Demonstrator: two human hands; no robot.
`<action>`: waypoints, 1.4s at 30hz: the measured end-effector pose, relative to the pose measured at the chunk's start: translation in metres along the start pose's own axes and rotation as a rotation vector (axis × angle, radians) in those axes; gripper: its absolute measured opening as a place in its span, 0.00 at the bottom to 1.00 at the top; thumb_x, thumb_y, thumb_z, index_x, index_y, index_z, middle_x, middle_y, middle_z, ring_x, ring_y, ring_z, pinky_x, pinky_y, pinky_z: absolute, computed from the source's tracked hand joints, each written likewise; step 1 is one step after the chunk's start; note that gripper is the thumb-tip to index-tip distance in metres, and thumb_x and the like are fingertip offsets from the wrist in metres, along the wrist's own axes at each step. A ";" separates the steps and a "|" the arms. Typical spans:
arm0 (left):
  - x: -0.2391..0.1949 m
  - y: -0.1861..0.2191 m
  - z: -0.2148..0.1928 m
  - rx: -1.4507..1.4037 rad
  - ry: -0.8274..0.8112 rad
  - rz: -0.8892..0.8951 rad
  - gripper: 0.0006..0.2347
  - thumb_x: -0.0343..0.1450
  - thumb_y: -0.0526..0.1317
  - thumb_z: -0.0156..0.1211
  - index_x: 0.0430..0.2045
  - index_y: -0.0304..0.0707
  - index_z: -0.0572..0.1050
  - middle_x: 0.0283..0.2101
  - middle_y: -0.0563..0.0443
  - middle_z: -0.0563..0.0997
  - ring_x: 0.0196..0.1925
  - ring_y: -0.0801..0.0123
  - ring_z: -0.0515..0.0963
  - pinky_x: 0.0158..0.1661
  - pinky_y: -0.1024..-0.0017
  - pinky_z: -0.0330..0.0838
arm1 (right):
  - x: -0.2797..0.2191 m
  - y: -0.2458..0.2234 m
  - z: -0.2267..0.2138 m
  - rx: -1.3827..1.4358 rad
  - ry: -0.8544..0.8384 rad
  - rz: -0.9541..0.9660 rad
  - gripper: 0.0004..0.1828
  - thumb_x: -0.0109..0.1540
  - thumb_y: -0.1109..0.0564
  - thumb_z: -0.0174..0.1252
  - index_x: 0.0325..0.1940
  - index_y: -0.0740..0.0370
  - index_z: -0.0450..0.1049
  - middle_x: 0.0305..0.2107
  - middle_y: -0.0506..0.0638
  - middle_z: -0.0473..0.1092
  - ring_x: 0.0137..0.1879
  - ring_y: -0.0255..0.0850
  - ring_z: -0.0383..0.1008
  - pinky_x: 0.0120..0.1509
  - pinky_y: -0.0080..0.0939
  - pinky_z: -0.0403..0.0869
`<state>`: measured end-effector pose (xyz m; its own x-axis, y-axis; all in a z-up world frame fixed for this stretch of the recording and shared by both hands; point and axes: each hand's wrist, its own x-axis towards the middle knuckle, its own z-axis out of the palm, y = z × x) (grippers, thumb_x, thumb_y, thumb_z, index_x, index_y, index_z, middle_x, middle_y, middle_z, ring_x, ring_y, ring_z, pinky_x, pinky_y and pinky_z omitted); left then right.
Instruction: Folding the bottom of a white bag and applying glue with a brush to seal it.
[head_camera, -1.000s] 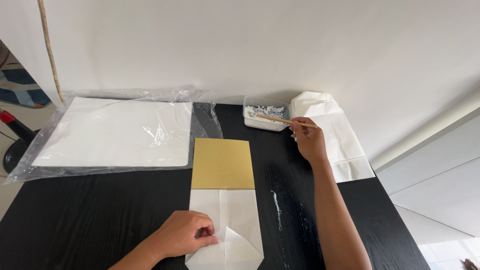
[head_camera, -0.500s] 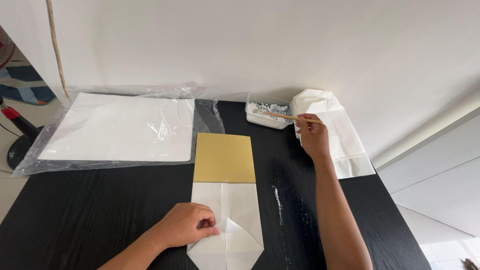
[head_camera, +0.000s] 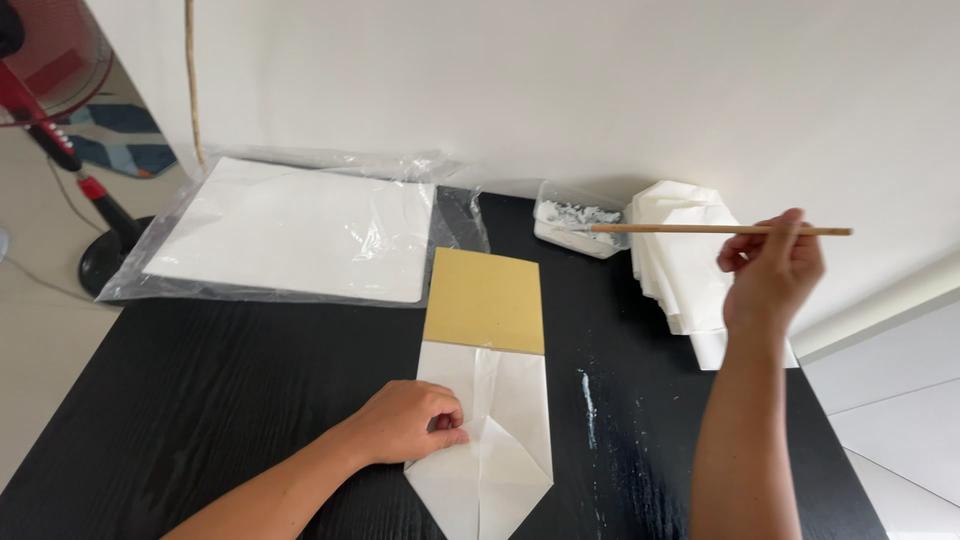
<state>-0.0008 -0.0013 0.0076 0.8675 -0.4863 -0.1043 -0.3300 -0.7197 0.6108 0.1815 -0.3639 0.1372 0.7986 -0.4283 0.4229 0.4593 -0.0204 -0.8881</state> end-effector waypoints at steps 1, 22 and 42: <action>0.002 0.000 -0.001 -0.006 0.000 -0.011 0.10 0.72 0.51 0.63 0.24 0.50 0.78 0.29 0.68 0.80 0.32 0.76 0.78 0.32 0.71 0.69 | -0.004 -0.008 0.001 -0.001 -0.009 0.009 0.22 0.77 0.43 0.45 0.35 0.58 0.66 0.18 0.50 0.65 0.22 0.37 0.64 0.26 0.34 0.64; -0.001 0.009 -0.003 -0.035 -0.003 -0.053 0.18 0.69 0.53 0.60 0.51 0.51 0.78 0.40 0.71 0.81 0.31 0.72 0.78 0.36 0.67 0.71 | -0.122 -0.073 0.040 -0.253 -0.826 -0.288 0.16 0.69 0.54 0.54 0.31 0.68 0.68 0.16 0.56 0.69 0.18 0.38 0.71 0.18 0.27 0.64; 0.006 0.022 0.002 -0.271 -0.153 -0.073 0.50 0.68 0.48 0.68 0.75 0.49 0.30 0.62 0.53 0.79 0.70 0.66 0.69 0.66 0.64 0.46 | -0.129 -0.073 0.043 -0.415 -0.846 -0.400 0.14 0.64 0.57 0.63 0.26 0.65 0.72 0.14 0.51 0.71 0.17 0.33 0.68 0.21 0.27 0.65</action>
<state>-0.0040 -0.0210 0.0186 0.8125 -0.5217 -0.2602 -0.1399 -0.6077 0.7818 0.0618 -0.2687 0.1558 0.7029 0.4532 0.5482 0.7100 -0.4017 -0.5784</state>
